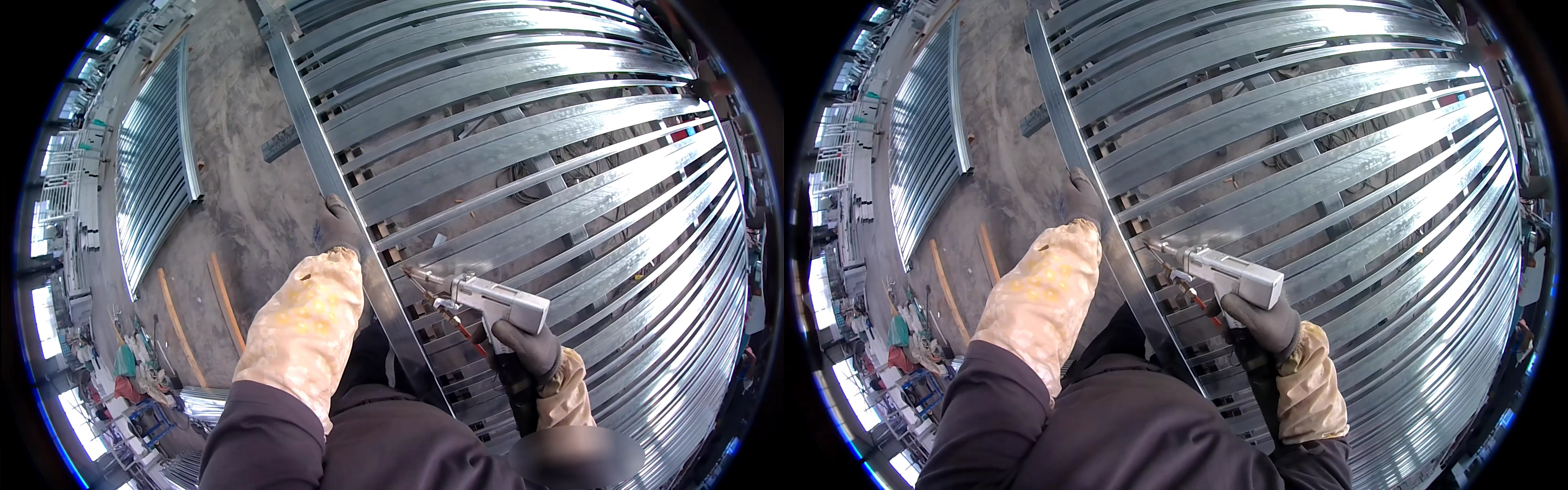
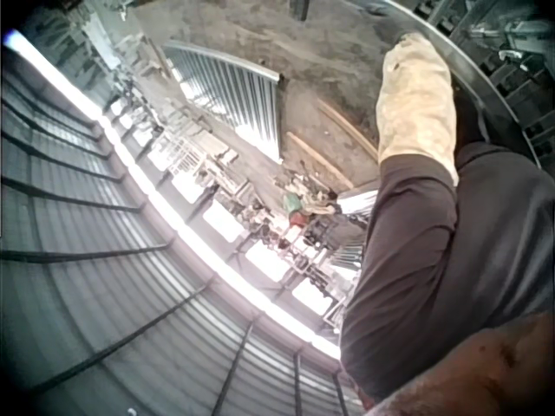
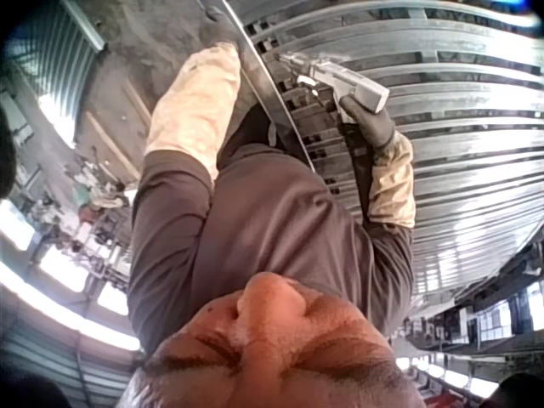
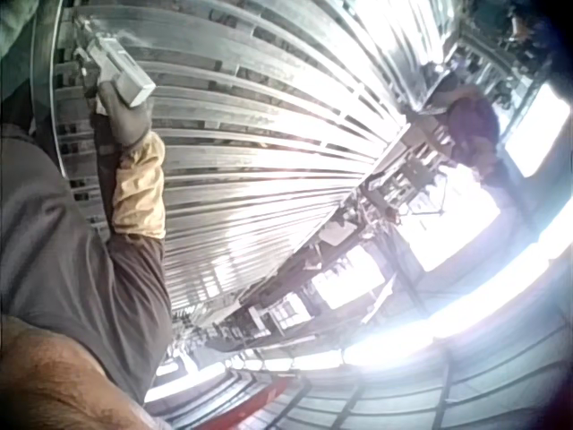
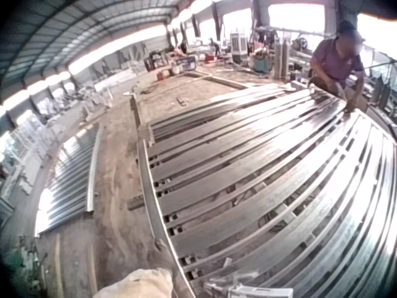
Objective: The person uses a handheld welding torch to join metal bars on a large rectangular frame. They systematically move along the seams, creating bright sparks as they weld the intersections of the metal components.
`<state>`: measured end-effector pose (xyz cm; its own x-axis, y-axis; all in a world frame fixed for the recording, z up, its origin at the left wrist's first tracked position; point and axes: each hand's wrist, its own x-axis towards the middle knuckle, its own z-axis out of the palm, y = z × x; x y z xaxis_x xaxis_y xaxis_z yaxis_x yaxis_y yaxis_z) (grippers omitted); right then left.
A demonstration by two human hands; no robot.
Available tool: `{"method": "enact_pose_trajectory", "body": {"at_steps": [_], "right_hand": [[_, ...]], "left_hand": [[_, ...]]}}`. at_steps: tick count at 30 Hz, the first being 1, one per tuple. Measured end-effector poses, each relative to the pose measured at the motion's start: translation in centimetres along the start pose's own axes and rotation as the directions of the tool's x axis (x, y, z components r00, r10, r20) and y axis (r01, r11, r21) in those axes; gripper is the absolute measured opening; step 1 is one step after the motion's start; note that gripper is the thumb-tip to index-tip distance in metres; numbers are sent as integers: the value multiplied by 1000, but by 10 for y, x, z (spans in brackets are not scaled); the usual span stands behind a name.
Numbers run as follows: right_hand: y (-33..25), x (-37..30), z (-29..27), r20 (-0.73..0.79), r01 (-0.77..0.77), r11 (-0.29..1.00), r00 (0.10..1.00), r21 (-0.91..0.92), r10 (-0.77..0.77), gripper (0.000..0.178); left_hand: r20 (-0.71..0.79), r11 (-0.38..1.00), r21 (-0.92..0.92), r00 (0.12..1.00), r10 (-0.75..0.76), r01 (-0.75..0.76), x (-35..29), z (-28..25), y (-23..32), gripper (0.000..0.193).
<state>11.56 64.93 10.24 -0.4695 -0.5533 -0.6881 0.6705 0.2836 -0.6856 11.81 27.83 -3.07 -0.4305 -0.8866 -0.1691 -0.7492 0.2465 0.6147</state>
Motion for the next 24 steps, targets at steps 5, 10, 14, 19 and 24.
{"method": "enact_pose_trajectory", "body": {"at_steps": [5, 10, 14, 19, 24], "right_hand": [[-3, 2, 17, 60, 34, 999, 998, 7, -34, 40], [-16, 6, 24, 81, 11, 1000, 997, -25, -9, 35], [-20, 7, 28, 51, -13, 1000, 999, -5, 13, 31], [-18, 9, 30, 41, -17, 999, 999, -40, 18, 27], [-12, 14, 26, 89, 97, 990, 992, -99, -89, 23]], "left_hand": [[-9, 1000, 5, 1000, 16, -16, 6, 2, -7, 58], [3, 1000, 26, 1000, -4, 4, 3, -1, -5, 60], [7, 1000, 0, 1000, 10, -10, 0, -3, -1, 58], [-6, 1000, 22, 1000, 11, -11, 3, 1, -6, 55], [-4, 1000, 4, 1000, 9, -9, 2, 1, -5, 54]]}}
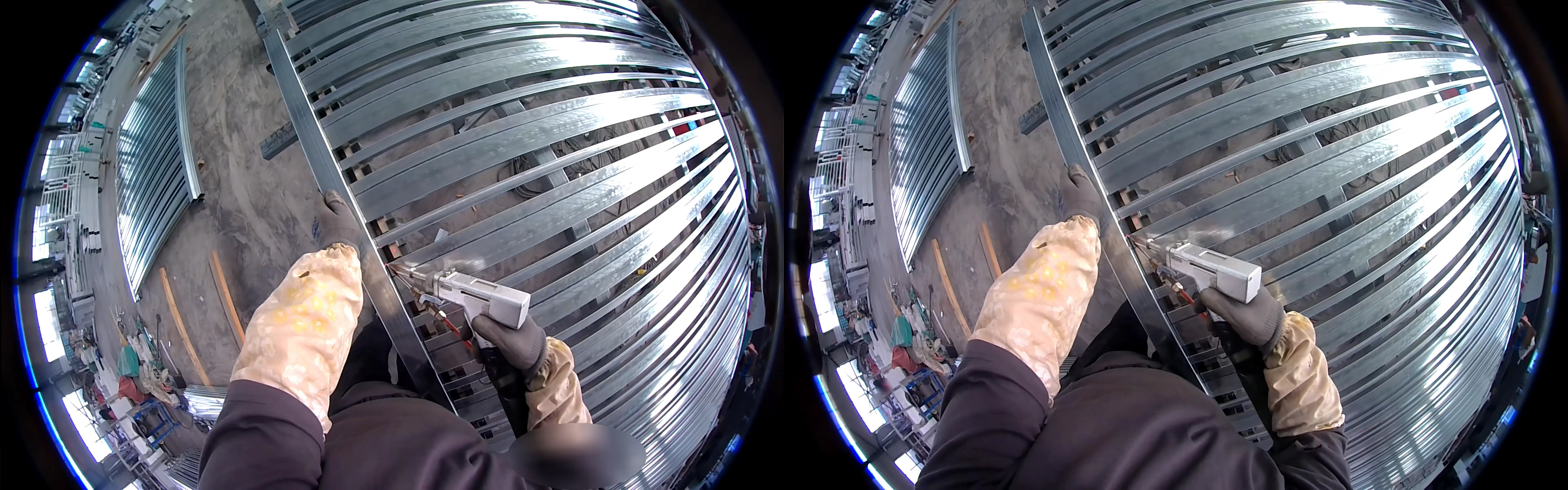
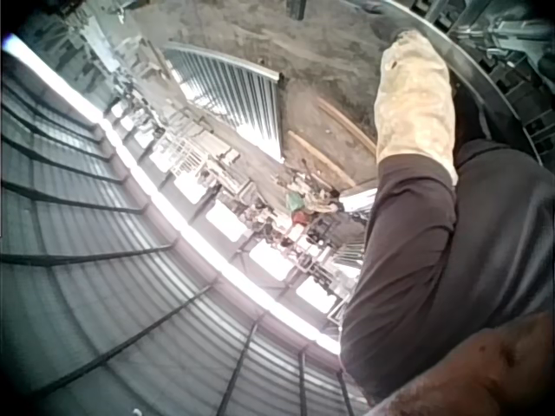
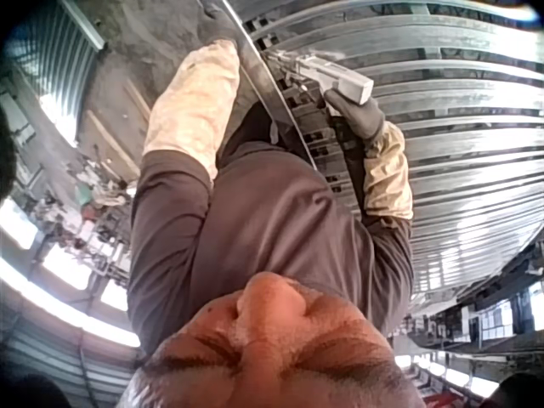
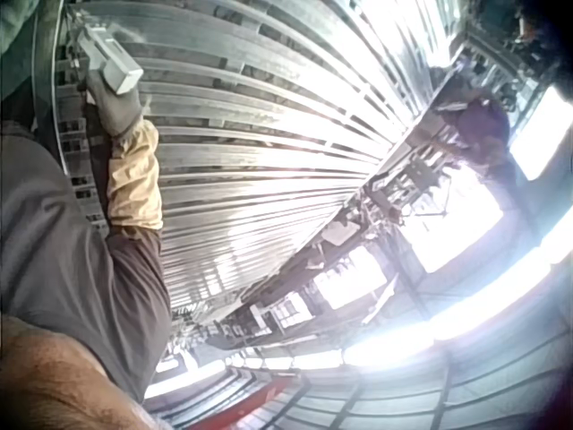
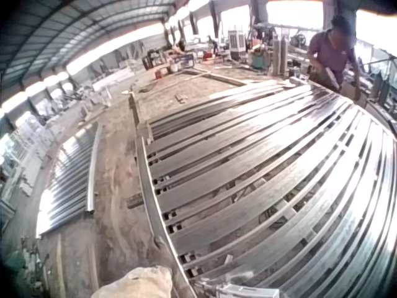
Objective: The person uses a handheld welding torch to join metal bars on a large rectangular frame. They systematically move along the seams, creating bright sparks as they weld the intersections of the metal components.
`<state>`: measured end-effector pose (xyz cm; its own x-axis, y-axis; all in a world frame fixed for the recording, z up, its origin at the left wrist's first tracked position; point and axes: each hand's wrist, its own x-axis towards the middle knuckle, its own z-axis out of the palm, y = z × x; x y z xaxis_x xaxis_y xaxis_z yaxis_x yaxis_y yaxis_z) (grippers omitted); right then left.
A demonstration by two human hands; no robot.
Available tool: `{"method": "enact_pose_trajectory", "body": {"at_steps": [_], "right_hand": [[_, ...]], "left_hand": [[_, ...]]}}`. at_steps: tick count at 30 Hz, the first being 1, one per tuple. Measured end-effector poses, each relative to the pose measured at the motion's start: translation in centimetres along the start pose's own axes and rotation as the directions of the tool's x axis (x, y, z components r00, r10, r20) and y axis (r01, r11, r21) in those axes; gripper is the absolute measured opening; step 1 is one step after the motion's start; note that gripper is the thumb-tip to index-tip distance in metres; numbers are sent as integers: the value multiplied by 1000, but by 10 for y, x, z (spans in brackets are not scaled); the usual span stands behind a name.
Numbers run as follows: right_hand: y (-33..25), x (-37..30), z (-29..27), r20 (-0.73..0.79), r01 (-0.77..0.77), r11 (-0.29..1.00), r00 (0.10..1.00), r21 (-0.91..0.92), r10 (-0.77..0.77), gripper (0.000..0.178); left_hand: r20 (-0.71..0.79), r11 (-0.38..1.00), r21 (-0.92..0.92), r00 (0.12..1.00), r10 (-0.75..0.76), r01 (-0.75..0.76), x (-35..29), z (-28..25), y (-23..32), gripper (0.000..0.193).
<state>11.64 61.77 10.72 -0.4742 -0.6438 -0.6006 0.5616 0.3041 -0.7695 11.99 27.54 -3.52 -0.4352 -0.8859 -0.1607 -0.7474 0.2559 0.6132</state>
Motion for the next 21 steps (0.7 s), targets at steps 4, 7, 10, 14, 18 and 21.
{"method": "enact_pose_trajectory", "body": {"at_steps": [4, 7, 10, 14, 18, 21], "right_hand": [[-9, -2, 5, -22, -48, 998, 999, 32, 48, 22], [-6, -2, 2, -12, -74, 997, 997, 30, 74, 22], [2, 0, 1, 14, -31, 999, 999, 22, 30, 22], [-2, -2, 3, -11, -113, 992, 993, 50, 114, 21], [-4, -3, 4, -11, -95, 995, 995, 32, 96, 20], [3, -1, -1, 25, -90, 996, 996, -11, 90, 27]], "left_hand": [[10, 1000, 4, 1000, -9, 9, 0, -1, 1, 55], [6, 999, -19, 999, -42, 42, -11, -7, 17, 54], [-59, 1000, -20, 998, 4, -5, -3, 1, 2, 53], [-44, 999, -8, 999, 31, -31, -11, -6, 15, 54], [-8, 1000, -17, 1000, 5, -5, -6, -7, 10, 53], [-5, 999, -44, 1000, -12, 11, -1, 0, 5, 53]]}}
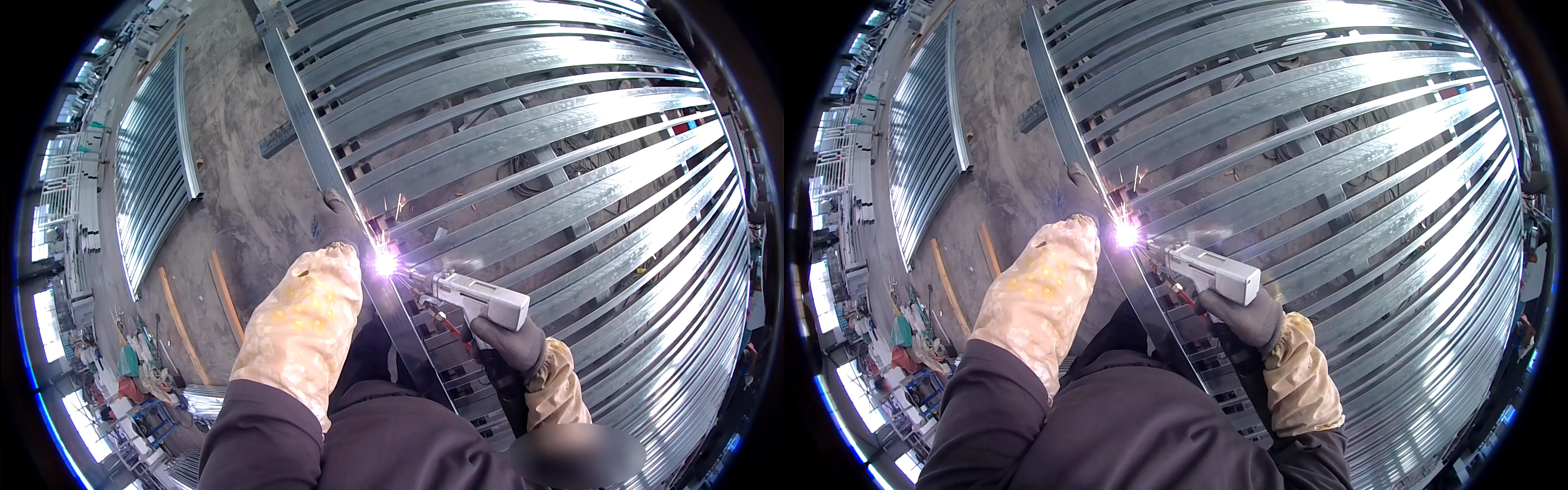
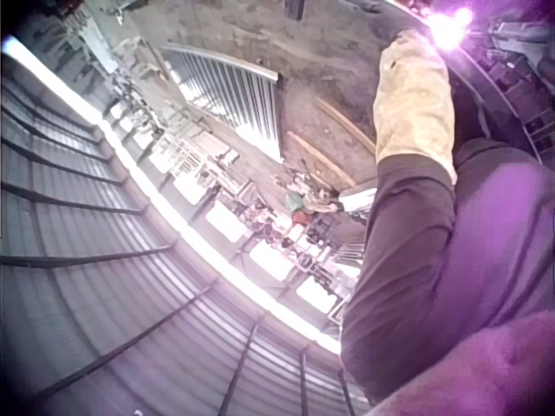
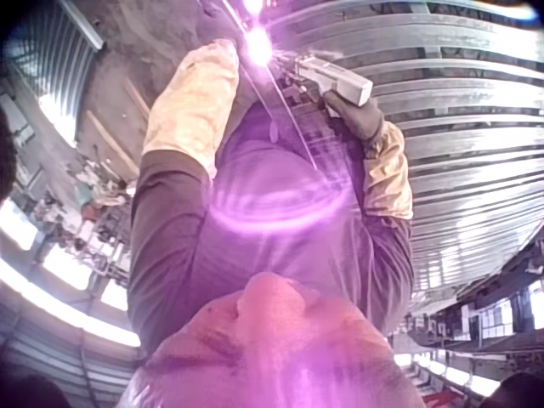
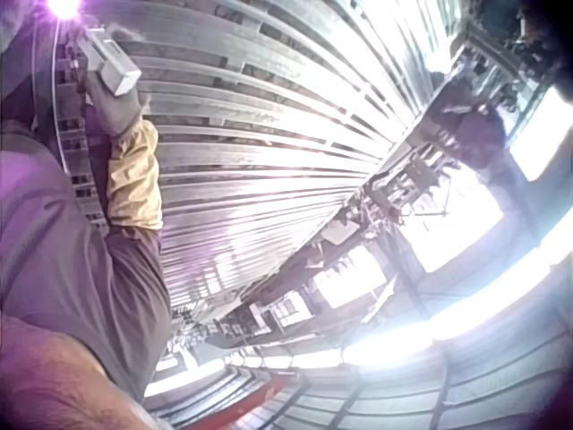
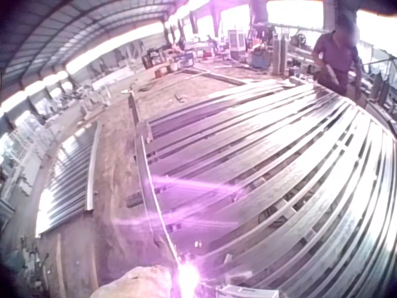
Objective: The person uses a handheld welding torch to join metal bars on a large rectangular frame. They systematically move along the seams, creating bright sparks as they weld the intersections of the metal components.
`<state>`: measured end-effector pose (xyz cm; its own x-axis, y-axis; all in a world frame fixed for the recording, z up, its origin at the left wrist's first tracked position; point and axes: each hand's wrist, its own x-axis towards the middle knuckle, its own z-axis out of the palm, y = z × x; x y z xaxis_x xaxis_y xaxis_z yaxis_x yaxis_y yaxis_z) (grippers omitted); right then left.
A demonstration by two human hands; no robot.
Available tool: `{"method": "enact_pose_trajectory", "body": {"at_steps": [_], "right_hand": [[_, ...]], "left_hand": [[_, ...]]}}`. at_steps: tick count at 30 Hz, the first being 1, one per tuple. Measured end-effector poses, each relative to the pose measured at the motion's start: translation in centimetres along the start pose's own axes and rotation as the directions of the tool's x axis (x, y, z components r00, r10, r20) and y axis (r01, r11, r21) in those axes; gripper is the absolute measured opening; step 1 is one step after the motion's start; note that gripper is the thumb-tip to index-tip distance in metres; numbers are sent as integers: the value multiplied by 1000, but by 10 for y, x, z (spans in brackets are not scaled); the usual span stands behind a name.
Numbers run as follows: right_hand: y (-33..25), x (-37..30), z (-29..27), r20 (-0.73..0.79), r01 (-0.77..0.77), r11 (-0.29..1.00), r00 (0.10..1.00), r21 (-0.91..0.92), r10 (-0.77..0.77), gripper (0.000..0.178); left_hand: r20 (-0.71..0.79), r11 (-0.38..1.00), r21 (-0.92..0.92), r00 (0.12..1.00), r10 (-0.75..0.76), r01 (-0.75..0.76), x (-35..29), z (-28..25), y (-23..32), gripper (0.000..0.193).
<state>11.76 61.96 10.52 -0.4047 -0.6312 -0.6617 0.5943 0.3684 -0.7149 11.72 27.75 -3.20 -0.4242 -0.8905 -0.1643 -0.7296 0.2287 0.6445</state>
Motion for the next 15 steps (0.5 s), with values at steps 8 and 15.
{"method": "enact_pose_trajectory", "body": {"at_steps": [8, 15], "right_hand": [[-3, -4, 1, 7, -8, 1000, 1000, 15, 8, 30], [-3, -7, 1, 17, -64, 998, 998, 13, 63, 34]], "left_hand": [[-46, 999, 44, 998, 30, -28, -9, -5, 8, 54], [-23, 1000, 12, 1000, 16, -16, -6, -4, 7, 54]]}}
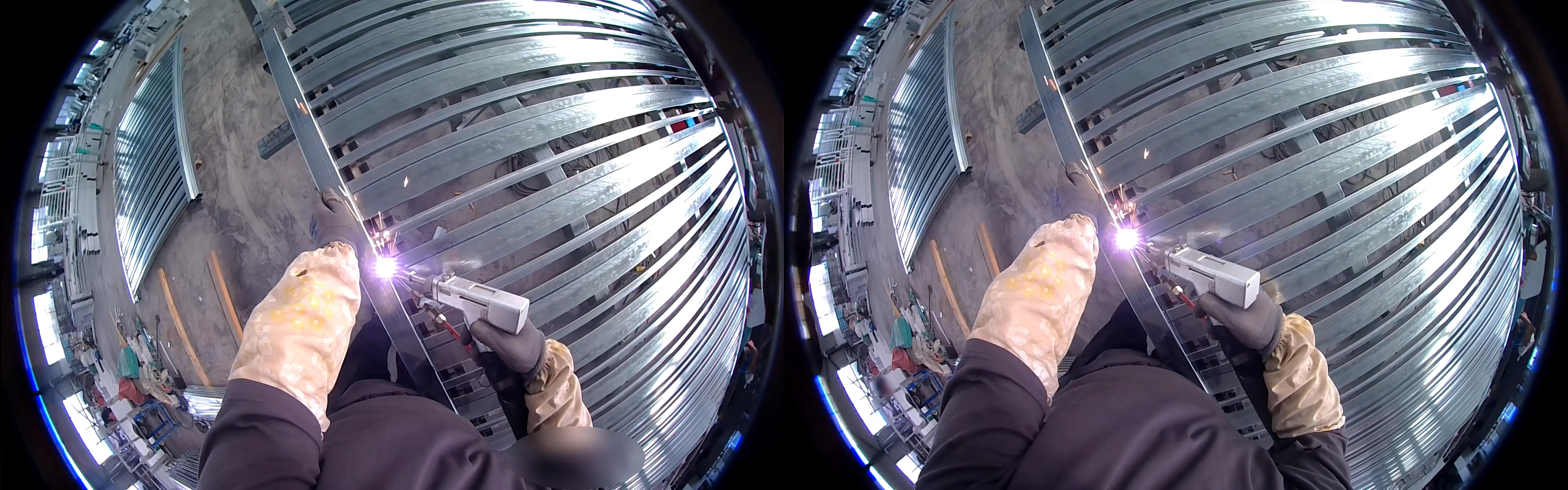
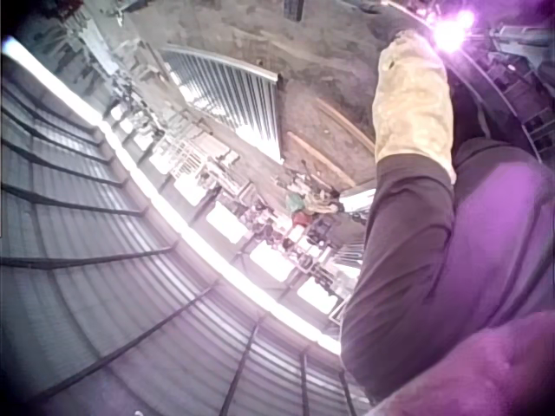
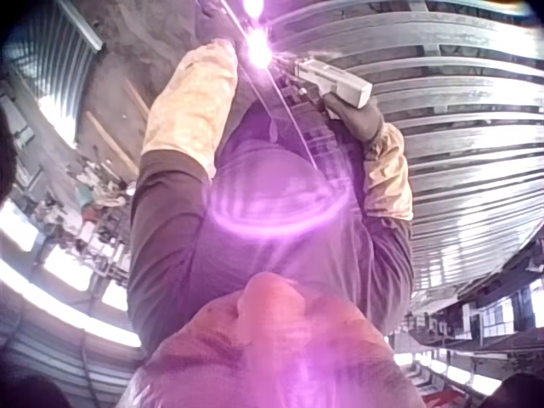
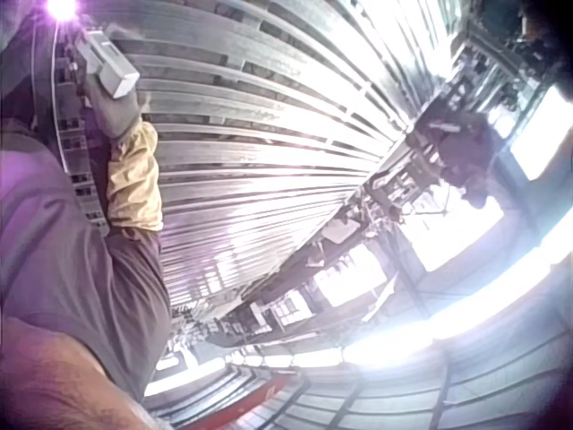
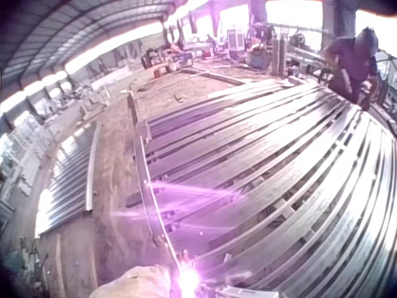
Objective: The person uses a handheld welding torch to join metal bars on a large rectangular frame. They systematically move along the seams, creating bright sparks as they weld the intersections of the metal components.
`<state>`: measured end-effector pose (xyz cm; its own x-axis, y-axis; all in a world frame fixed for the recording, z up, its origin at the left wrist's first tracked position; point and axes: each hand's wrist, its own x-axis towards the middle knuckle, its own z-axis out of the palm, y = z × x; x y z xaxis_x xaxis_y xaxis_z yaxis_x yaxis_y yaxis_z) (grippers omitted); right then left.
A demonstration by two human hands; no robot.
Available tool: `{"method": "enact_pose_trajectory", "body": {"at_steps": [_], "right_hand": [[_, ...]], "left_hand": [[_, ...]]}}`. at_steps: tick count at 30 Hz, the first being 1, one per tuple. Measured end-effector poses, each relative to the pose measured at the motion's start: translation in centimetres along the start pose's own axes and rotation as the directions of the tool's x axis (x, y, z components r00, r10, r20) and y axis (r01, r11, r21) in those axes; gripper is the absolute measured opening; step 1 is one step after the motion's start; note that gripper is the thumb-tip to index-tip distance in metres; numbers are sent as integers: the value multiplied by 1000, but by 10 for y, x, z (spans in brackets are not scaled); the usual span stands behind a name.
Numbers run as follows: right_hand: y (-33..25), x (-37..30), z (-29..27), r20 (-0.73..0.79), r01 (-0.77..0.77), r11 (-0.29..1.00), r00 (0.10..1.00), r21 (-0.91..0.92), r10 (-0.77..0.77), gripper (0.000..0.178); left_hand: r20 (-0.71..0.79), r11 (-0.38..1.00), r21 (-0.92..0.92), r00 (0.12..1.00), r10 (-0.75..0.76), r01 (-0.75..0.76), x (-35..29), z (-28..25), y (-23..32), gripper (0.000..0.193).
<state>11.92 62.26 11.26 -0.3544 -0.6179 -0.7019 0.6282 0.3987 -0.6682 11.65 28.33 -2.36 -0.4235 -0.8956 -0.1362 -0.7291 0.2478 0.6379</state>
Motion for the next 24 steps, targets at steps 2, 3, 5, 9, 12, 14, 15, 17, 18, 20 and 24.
{"method": "enact_pose_trajectory", "body": {"at_steps": [2, 3, 5, 9, 12, 14, 15, 17, 18, 20, 24], "right_hand": [[1, -1, 0, 2, 4, 1000, 1000, -4, -4, 33], [1, -1, 0, 1, 2, 1000, 1000, -12, -2, 32], [2, -1, 0, -17, 11, 1000, 1000, -20, -11, 28], [4, -4, 3, -59, 27, 999, 998, -20, -28, 23], [6, -4, 2, -50, 63, 998, 997, -17, -64, 22], [7, -4, 1, -41, 77, 997, 996, -17, -78, 22], [6, -5, 1, -37, 72, 997, 997, -16, -72, 22], [5, -7, 2, -36, 54, 999, 998, -3, -54, 22], [4, -8, 2, -37, 41, 999, 999, 11, -40, 22], [3, -8, 3, -36, 27, 999, 999, 18, -27, 22], [8, -10, 1, -35, 58, 998, 998, 18, -57, 24]], "left_hand": [[-7, 1000, 8, 1000, 16, -15, 1, 1, -3, 54], [9, 1000, 15, 1000, -6, 6, 1, 1, -3, 55], [40, 998, 31, 998, -51, 50, 4, 1, -3, 55], [60, 996, 10, 994, -91, 90, 5, 2, -4, 56], [19, 999, 13, 999, -34, 34, 7, 5, -8, 56], [0, 1000, 13, 1000, -15, 15, 8, 7, -11, 56], [-6, 1000, 13, 1000, -9, 10, 8, 8, -13, 56], [-25, 1000, 10, 1000, 3, -3, 9, 10, -16, 56], [-32, 1000, 9, 999, 8, -8, 10, 10, -18, 56], [-42, 1000, 10, 999, 19, -18, 11, 12, -20, 56], [-48, 999, 22, 998, 28, -27, 9, 11, -13, 56]]}}
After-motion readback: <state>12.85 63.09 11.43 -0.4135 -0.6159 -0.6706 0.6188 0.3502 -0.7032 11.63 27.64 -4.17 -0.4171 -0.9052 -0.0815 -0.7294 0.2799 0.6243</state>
